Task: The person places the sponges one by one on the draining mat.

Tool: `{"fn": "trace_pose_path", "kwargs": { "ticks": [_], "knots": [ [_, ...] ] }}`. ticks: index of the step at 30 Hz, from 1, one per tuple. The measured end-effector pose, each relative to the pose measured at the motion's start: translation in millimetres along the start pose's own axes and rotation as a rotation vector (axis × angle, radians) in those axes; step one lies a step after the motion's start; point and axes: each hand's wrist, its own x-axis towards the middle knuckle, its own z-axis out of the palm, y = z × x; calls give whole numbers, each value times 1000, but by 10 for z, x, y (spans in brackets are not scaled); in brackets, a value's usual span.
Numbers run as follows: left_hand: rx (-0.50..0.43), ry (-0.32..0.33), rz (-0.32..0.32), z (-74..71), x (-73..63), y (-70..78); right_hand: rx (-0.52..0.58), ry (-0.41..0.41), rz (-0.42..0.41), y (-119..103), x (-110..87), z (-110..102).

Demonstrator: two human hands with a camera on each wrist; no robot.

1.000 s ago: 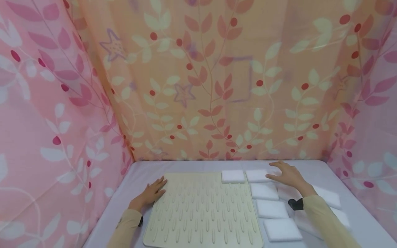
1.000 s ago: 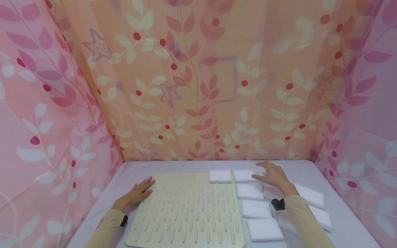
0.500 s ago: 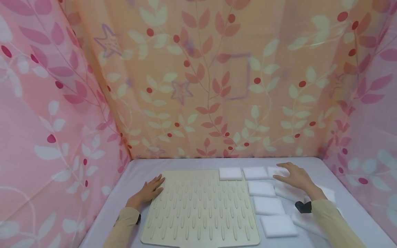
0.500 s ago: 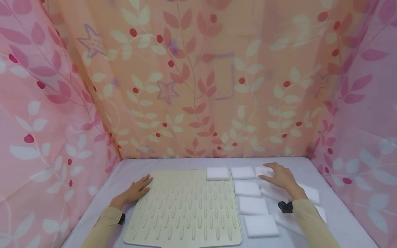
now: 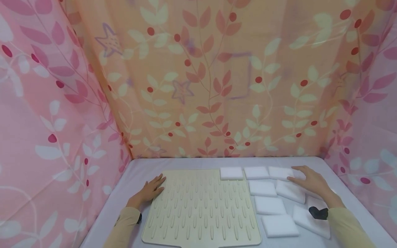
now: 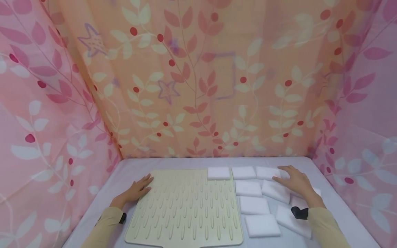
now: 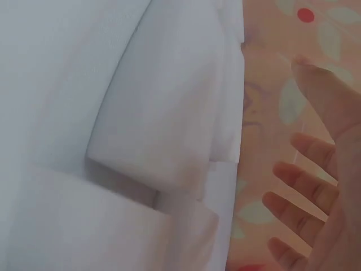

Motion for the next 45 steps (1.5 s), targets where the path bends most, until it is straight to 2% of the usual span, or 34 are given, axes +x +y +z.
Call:
{"fn": "trace_pose_path", "kwargs": {
  "ticks": [6, 15, 28, 35, 41, 45],
  "knots": [
    [-33, -14, 1, -11, -4, 13, 36, -30, 53, 157, -129, -33],
    [-3, -1, 3, 26, 15, -35, 70, -38, 86, 369, -328, -86],
    [-2, 12, -1, 26, -6, -8, 119, 60, 14, 766, -587, 3],
    [1, 8, -4, 24, 9, -14, 122, 17, 75, 894, -666, 18],
    [-25, 0, 5, 12, -18, 12, 123, 55, 69, 976, -714, 35],
    [-27, 15, 22, 5, -28, 20, 128, 5, 93, 980, -708, -6]
  ]
}}
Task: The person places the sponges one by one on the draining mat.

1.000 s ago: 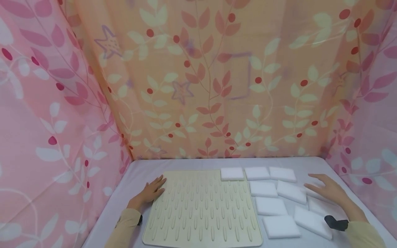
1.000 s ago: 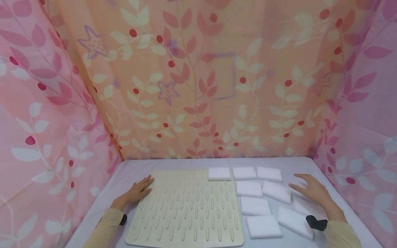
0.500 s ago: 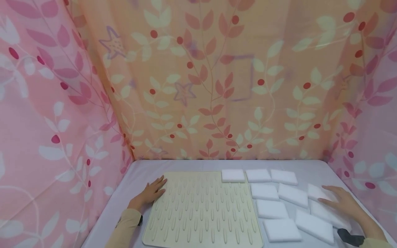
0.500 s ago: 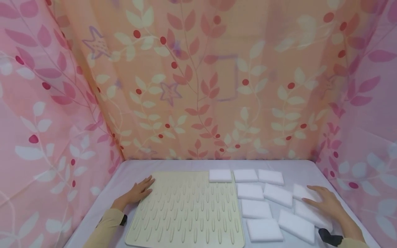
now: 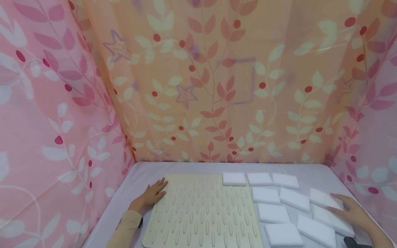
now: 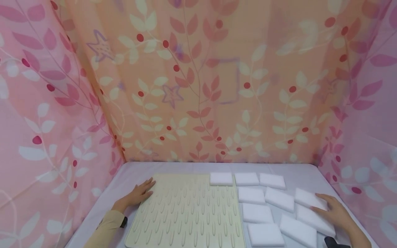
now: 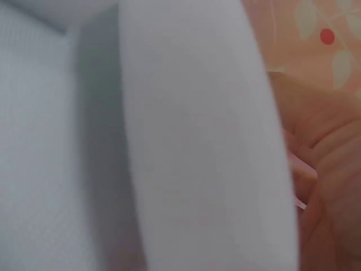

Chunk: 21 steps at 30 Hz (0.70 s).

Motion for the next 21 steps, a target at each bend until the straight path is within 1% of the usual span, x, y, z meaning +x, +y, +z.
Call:
{"fn": "trace_pose_path", "kwargs": {
  "ticks": [2, 5, 10, 12, 14, 18, 21],
  "knots": [
    [0, 14, 4, 6, -6, 10, 6, -42, 39, -14, -14, -27],
    [9, 12, -13, 7, -5, 23, 13, -52, 69, -43, -33, -59],
    [10, -19, -44, -6, 5, 31, 34, -61, 75, -76, -66, -108],
    [9, -22, -46, -7, 4, 33, 29, -83, 96, -70, -71, -126],
    [12, -22, -49, -8, 5, 34, 12, -104, 137, -57, -65, -142],
    [19, -16, -40, -4, 8, 20, -14, -116, 181, -45, -40, -183],
    [8, 0, -19, -4, 9, 10, -12, -100, 176, -45, -26, -211]
  ]
}}
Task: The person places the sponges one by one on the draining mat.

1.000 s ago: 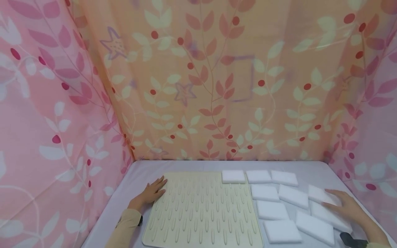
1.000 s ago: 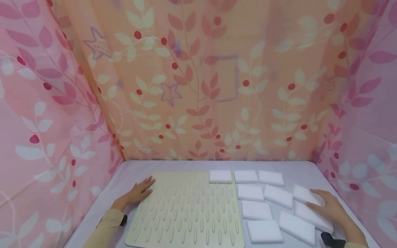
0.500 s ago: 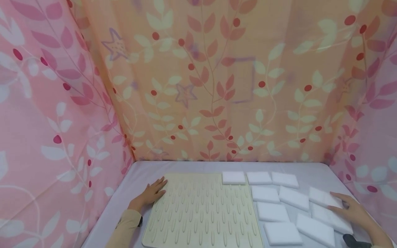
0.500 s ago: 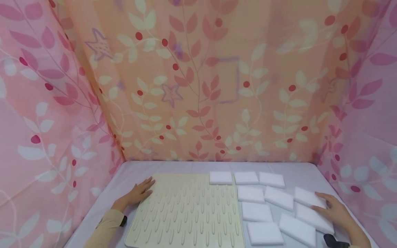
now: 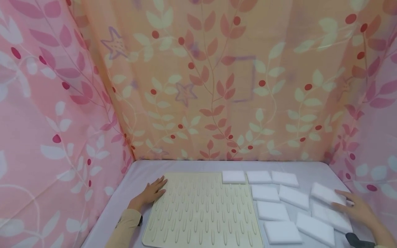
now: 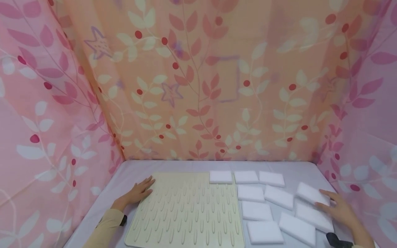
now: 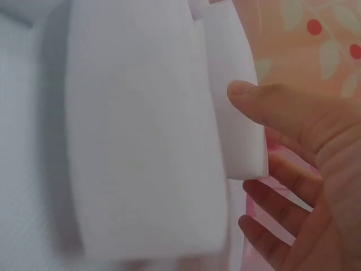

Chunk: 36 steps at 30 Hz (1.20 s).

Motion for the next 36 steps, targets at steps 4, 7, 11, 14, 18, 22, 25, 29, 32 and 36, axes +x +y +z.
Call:
{"fn": "trace_pose_path", "kwargs": {
  "ticks": [4, 7, 11, 14, 18, 22, 25, 29, 32, 36],
  "knots": [
    [-21, 28, 38, -6, -8, 8, 7, 5, 23, -1, 12, -28],
    [-31, 32, 39, -26, -5, 17, 7, 0, 51, -22, 26, -46],
    [-18, 18, 3, -21, 9, -11, 9, -5, 67, -73, 22, -63],
    [-10, -2, -15, -27, 13, -14, 12, -1, 63, -113, 4, -75],
    [-11, -23, -26, -54, 11, 10, 6, 5, 62, -175, -6, -89],
    [-1, -14, -18, -43, 20, -1, -16, 6, 46, -250, -3, -102],
    [0, 4, 10, -37, 28, -9, -16, 8, 3, -309, -5, -99],
    [-3, 18, 41, -42, 33, -13, 3, 16, -41, -380, 0, -56],
    [-26, -2, 26, -50, 37, -22, 12, 39, -67, -417, 7, 3],
    [-39, -29, 3, -47, 45, -52, 23, 62, -81, -469, 11, 85]
  ]
}}
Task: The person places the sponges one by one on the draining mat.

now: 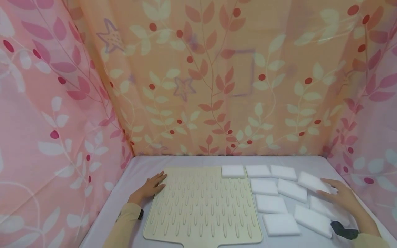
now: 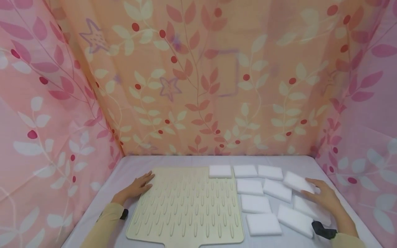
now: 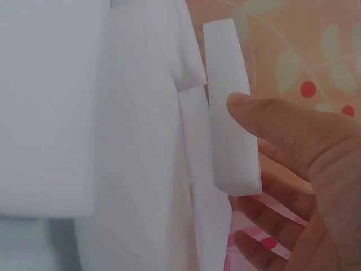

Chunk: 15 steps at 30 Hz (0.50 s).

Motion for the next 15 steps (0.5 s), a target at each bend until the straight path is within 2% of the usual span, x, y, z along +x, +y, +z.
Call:
{"fn": "trace_pose_path", "kwargs": {
  "ticks": [9, 15],
  "knots": [
    [-32, 16, 48, -3, -7, -78, 31, -38, 1, -226, 30, 126],
    [-8, 49, 74, -10, -36, -129, 50, -36, -22, -417, 57, 228]
  ]
}}
